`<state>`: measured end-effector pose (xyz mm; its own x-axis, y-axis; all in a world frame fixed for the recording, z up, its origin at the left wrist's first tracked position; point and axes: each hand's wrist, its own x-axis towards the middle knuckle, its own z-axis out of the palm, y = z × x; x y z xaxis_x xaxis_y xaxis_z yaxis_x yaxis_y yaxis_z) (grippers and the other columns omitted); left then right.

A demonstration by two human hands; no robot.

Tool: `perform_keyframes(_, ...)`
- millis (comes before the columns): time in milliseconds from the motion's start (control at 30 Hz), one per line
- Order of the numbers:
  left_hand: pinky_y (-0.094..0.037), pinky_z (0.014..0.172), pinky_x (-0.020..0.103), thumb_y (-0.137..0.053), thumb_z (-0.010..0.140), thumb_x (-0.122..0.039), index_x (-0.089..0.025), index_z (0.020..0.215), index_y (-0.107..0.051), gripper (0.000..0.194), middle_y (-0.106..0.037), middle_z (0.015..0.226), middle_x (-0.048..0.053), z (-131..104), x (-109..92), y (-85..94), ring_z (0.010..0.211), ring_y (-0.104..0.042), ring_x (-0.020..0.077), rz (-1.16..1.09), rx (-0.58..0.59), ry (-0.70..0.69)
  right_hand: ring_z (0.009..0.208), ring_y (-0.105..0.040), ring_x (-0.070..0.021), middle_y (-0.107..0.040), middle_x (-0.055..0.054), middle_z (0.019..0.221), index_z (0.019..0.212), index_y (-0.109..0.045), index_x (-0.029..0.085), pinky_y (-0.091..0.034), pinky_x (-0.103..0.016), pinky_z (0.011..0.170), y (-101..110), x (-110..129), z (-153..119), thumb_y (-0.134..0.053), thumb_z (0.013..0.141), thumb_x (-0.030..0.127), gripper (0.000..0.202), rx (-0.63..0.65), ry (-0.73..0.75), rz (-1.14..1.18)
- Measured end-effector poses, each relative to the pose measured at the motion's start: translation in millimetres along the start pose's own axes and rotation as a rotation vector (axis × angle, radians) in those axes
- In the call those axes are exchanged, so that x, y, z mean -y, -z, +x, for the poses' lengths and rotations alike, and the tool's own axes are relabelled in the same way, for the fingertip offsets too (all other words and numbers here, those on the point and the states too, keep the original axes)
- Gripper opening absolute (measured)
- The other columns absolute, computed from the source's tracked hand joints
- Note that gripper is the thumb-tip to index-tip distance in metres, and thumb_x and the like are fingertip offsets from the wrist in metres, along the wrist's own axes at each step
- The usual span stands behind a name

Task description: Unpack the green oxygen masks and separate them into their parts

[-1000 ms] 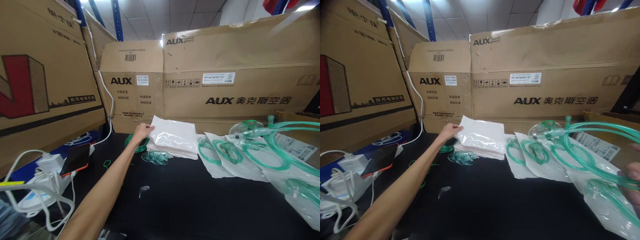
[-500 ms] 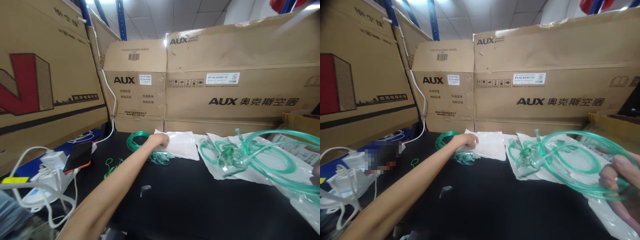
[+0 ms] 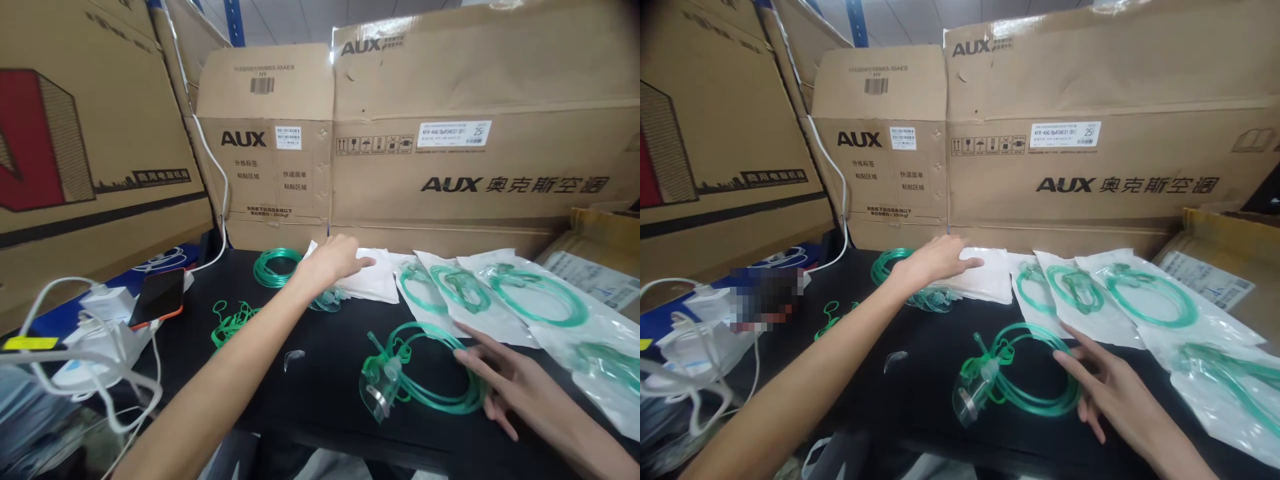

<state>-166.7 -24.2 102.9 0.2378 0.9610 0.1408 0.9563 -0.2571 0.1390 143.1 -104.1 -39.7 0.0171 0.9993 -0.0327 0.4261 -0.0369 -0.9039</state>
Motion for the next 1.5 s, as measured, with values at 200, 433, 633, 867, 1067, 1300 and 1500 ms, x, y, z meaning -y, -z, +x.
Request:
perform_keyframes(200,-0.050,0.099,0.040,-0.050,0.102,-0.067,-0.030,0.114,-0.072,0.045,-0.075,0.122,0.000,-103.0,-37.6,-40.5,0.118,-0.066,0.0270,-0.440,-0.118,-0.062,0.097,-0.075,-0.0284,-0.073,-0.009,0.121,0.120,-0.075,0.029,-0.060,-0.040,0.088,4.9,1.1,-0.7,-0.054,0.104,0.053,0.036,-0.208,0.653,-0.532)
perform_keyframes(433,-0.046,0.103,0.041,-0.064,0.099,-0.052,-0.030,0.119,-0.072,0.030,-0.069,0.120,0.000,-124.2,-30.3,-88.6,0.117,-0.065,0.0254,-0.649,-0.041,0.004,0.117,-0.067,-0.0263,-0.071,-0.007,0.121,0.123,-0.069,0.029,-0.056,-0.040,0.099,-49.2,29.4,15.6,-0.056,0.107,0.023,0.021,0.172,1.082,-0.556)
perform_keyframes(633,-0.044,0.105,0.037,-0.066,0.095,-0.060,-0.033,0.123,-0.070,0.040,-0.069,0.124,-0.002,-121.4,-33.9,-85.5,0.120,-0.062,0.0229,-0.834,-0.017,0.028,0.099,-0.067,-0.0220,-0.066,-0.008,0.110,0.116,-0.057,0.024,-0.054,-0.033,0.083,-53.3,17.6,6.9,-0.049,0.108,0.011,0.017,0.111,1.074,-0.461)
perform_keyframes(867,-0.045,0.092,0.037,-0.068,0.091,-0.049,-0.029,0.105,-0.068,0.024,-0.072,0.111,-0.002,-119.5,-44.7,-91.9,0.112,-0.063,0.0265,-0.834,0.117,0.093,0.095,-0.066,-0.0218,-0.065,-0.008,0.107,0.114,-0.059,0.024,-0.053,-0.033,0.078,-50.1,22.0,3.8,-0.045,0.108,0.008,0.022,0.190,1.045,-0.492)
perform_keyframes(1067,-0.042,0.076,0.032,-0.066,0.088,-0.045,-0.029,0.100,-0.061,0.021,-0.069,0.090,-0.003,-120.0,-45.0,-87.0,0.094,-0.062,0.0244,-0.765,0.177,0.129,0.083,-0.061,-0.0217,-0.067,-0.006,0.093,0.113,-0.062,0.022,-0.050,-0.034,0.071,-49.6,27.4,2.9,-0.039,0.104,0.000,0.033,0.259,1.058,-0.520)
perform_keyframes(1300,-0.040,0.076,0.033,-0.067,0.079,-0.027,-0.026,0.096,-0.056,0.020,-0.066,0.097,-0.003,-127.8,-45.4,-80.1,0.086,-0.060,0.0201,-0.597,0.034,-0.018,0.081,-0.064,-0.0203,-0.065,-0.005,0.088,0.105,-0.063,0.022,-0.054,-0.034,0.074,-50.5,16.5,11.8,-0.036,0.104,0.003,0.034,0.253,1.004,-0.526)
perform_keyframes(1500,-0.044,0.090,0.036,-0.069,0.083,-0.029,-0.028,0.099,-0.059,0.018,-0.067,0.099,-0.005,-131.9,-34.5,-63.1,0.092,-0.063,0.0204,-0.585,-0.018,0.002,0.089,-0.071,-0.0226,-0.070,-0.009,0.097,0.121,-0.066,0.020,-0.061,-0.037,0.080,-48.7,14.0,16.2,-0.038,0.108,0.012,0.032,0.180,0.953,-0.584)
